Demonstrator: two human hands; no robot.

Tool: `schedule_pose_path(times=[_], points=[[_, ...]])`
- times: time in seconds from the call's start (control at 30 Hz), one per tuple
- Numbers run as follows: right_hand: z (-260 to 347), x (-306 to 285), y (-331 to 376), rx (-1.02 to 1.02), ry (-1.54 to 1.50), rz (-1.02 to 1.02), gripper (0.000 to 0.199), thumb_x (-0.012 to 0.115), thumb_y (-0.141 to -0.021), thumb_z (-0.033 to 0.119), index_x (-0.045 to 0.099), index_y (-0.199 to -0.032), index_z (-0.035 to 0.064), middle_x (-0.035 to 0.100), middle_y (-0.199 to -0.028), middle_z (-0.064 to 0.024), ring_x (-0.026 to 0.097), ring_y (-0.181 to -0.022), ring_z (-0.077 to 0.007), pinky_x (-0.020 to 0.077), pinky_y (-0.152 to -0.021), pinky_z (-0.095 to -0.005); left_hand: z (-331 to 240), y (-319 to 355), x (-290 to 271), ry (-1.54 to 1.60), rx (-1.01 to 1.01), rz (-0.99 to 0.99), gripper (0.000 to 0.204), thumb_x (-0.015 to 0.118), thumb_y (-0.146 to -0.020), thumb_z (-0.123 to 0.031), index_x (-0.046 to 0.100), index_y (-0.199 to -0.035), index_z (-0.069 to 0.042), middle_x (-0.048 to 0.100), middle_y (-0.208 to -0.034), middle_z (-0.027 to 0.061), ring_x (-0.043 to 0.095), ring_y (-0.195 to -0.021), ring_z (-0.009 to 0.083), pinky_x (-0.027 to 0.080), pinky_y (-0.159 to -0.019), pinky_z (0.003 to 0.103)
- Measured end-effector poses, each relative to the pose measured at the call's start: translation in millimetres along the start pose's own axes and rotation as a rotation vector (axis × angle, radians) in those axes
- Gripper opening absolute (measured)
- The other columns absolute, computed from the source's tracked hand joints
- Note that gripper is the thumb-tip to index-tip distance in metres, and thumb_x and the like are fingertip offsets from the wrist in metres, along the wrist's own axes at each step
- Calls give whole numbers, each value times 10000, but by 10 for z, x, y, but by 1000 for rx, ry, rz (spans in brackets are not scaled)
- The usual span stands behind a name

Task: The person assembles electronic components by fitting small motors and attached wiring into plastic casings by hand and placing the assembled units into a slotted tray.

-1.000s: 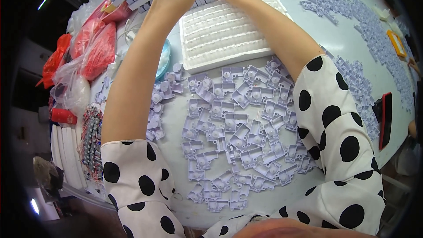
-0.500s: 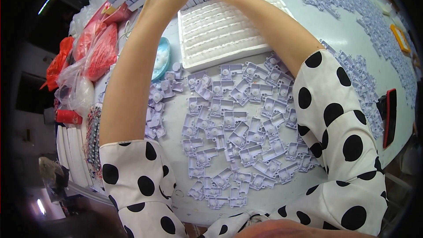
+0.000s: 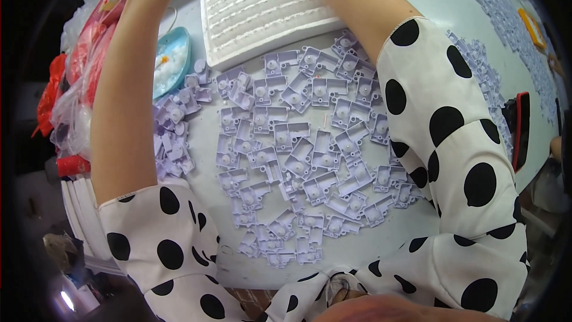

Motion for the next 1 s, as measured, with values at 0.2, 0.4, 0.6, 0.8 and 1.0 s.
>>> schedule_pose_path(times=[0.2, 0.4, 0.6, 0.8, 1.0], points=[[133, -34, -13, -48, 349, -106, 129, 651, -762, 81, 763, -812, 40, 714, -842, -223, 711, -822, -360, 547, -761, -454, 61, 82, -55, -12, -52, -10, 332, 686, -916, -237, 704, -1115, 27, 714, -834, 171, 670, -735, 206, 507, -685, 344], [235, -50, 41, -58, 625, -165, 164, 619, -792, 93, 754, -834, 10, 705, -886, -259, 712, -867, -388, 557, -794, -481, -25, 148, -38, -31, -109, -6, 317, 673, -928, -233, 711, -1119, 18, 713, -831, 183, 668, -739, 204, 509, -682, 342], [79, -79, -113, -36, 574, -135, 171, 599, -819, 90, 739, -843, -6, 699, -898, -271, 705, -890, -403, 553, -807, -488, -123, 11, -132, -66, 87, -98, 304, 680, -897, -204, 707, -1092, 28, 707, -872, 216, 682, -773, 256, 521, -718, 370], [-141, 88, -45, -39, 541, 348, 371, 694, -784, 58, 714, -1153, 98, 730, -989, -160, 698, -920, -315, 535, -805, -423, -23, 61, 133, -85, 135, -135, 283, 667, -852, -145, 711, -1061, 41, 707, -884, 250, 707, -810, 349, 542, -779, 413], [-68, -636, 23, -173, 544, 95, 528, 622, -801, 7, 611, -1315, 128, 688, -1190, -148, 660, -1060, -332, 522, -901, -413, 239, -306, 233, 197, -183, -217, 360, 641, -879, -146, 661, -1190, 34, 737, -870, 201, 727, -821, 320, 566, -781, 378]])
Point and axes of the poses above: each hand's wrist, its own y-axis away from the middle knuckle, its own x-axis out of the palm, z = x × y, the point moved 10 cm from there along -y, towards the middle knuckle
